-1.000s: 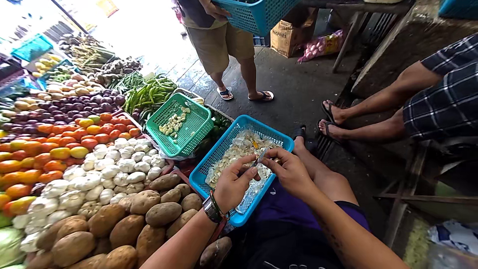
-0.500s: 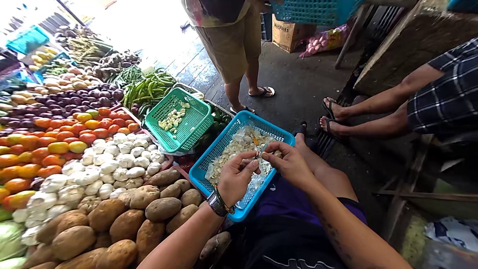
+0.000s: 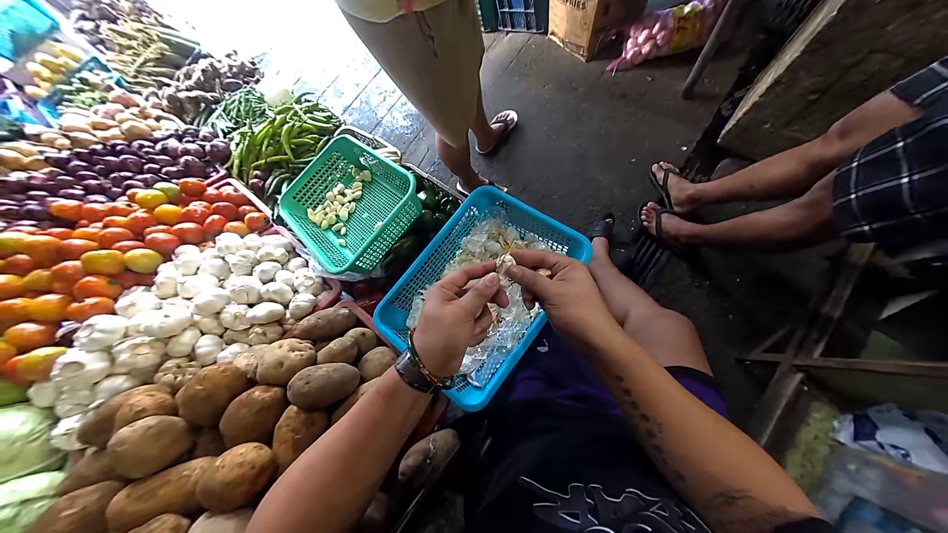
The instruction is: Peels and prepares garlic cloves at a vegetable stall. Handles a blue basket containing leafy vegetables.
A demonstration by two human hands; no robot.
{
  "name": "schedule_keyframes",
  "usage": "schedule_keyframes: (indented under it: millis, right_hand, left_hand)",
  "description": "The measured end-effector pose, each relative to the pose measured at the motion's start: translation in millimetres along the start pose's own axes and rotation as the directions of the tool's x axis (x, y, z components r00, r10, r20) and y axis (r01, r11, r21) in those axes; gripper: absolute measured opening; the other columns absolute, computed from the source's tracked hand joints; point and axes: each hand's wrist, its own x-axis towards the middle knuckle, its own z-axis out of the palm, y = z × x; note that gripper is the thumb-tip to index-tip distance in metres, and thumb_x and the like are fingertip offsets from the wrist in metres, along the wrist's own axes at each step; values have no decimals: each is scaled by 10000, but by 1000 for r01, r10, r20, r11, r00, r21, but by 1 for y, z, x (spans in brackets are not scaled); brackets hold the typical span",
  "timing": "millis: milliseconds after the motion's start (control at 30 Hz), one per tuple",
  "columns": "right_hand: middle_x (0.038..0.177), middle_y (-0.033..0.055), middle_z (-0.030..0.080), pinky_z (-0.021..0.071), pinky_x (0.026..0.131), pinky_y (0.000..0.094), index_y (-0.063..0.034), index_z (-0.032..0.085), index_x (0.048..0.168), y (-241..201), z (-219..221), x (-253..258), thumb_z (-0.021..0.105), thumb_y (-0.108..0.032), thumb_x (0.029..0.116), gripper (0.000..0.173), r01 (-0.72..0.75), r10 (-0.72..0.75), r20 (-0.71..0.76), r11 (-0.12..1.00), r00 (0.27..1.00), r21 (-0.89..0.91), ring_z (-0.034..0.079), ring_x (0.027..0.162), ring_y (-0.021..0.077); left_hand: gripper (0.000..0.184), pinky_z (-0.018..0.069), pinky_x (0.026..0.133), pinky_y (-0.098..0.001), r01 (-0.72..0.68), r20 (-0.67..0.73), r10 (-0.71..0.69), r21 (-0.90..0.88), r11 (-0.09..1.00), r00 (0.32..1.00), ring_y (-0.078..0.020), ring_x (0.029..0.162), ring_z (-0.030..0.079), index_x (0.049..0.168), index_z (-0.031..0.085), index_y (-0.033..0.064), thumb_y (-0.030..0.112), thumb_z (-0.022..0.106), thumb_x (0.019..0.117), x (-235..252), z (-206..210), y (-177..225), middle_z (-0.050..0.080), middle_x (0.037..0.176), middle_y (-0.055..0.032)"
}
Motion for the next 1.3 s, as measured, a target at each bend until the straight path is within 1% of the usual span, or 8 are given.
schedule_keyframes:
  millis: [200, 300, 367, 533, 700, 867, 1133, 1300]
  right_hand:
    - [984, 100, 709, 528, 562, 255, -54, 696, 1246, 8, 1, -1, 702, -63, 959, 287, -38, 38, -4, 999, 999, 10, 586, 596, 120]
    - [872, 103, 687, 552, 579, 260, -27, 702, 1110, 8, -1, 0, 721, -40, 938, 174, -55, 57, -25, 997, 998, 59, 597, 586, 127]
    - [797, 99, 678, 561, 588, 261, -10, 701, 1056, 9, -2, 0, 724, -47, 937, 126, -69, 72, -35, 994, 997, 80, 607, 582, 125]
    - [734, 104, 672, 574, 593, 264, 16, 660, 1009, 10, -1, 1, 699, -37, 955, 86, -100, 109, -56, 985, 992, 142, 628, 574, 136]
    - [755, 116, 685, 582, 616, 277, 16, 640, 958, 12, 3, 0, 717, -13, 933, 86, -97, 110, -77, 983, 991, 157, 647, 601, 151]
    - [850, 109, 691, 583, 626, 280, 3, 655, 974, 11, 10, -5, 744, 26, 892, 123, -90, 96, -28, 981, 995, 172, 637, 627, 140]
    - [893, 64, 741, 590, 612, 259, -27, 739, 995, 5, 2, -9, 786, -86, 897, 124, -31, 31, -7, 987, 1000, -160, 662, 622, 116]
    - [895, 54, 744, 605, 631, 254, -29, 737, 1022, 4, 6, -12, 788, -91, 897, 148, -14, 11, -13, 981, 1000, -193, 680, 640, 109]
  left_hand:
    - [315, 355, 396, -184, 79, -271, -88, -47, 996, 959, -59, 451, 416, 1363, 588, 170, 302, 503, 1091, 32, -33, -11, 661, 877, -66]
    - [370, 358, 399, -186, 210, -232, -196, 38, 977, 953, -53, 437, 448, 1422, 544, 142, 315, 435, 1114, 36, -36, -22, 736, 920, -97]
    - [332, 360, 404, -184, 249, -214, -220, 120, 961, 952, -49, 435, 467, 1328, 601, 78, 279, 452, 1111, 32, -30, -24, 756, 920, -102]
    - [171, 370, 414, -178, 67, -157, -41, 164, 984, 987, -49, 434, 492, 1151, 558, 6, 150, 569, 1058, 19, -21, -20, 742, 828, -127]
    - [398, 401, 447, -182, -120, -18, 126, 199, 973, 992, -40, 472, 500, 1408, 505, 58, 169, 590, 1036, 13, -17, -22, 746, 883, -89]
    - [151, 545, 639, -247, -163, -83, 243, 537, 828, 966, -56, 700, 663, 1049, 743, 91, 219, 697, 984, 20, -17, -20, 752, 901, 6]
    - [149, 513, 636, -249, -200, 12, 311, 789, 580, 950, -34, 655, 595, 1002, 758, 112, 240, 689, 967, 17, -21, -14, 695, 813, 26]
    - [120, 503, 620, -252, -135, -57, 274, 764, 631, 960, -36, 631, 585, 965, 742, 100, 209, 694, 954, 18, -20, -15, 664, 754, 30]
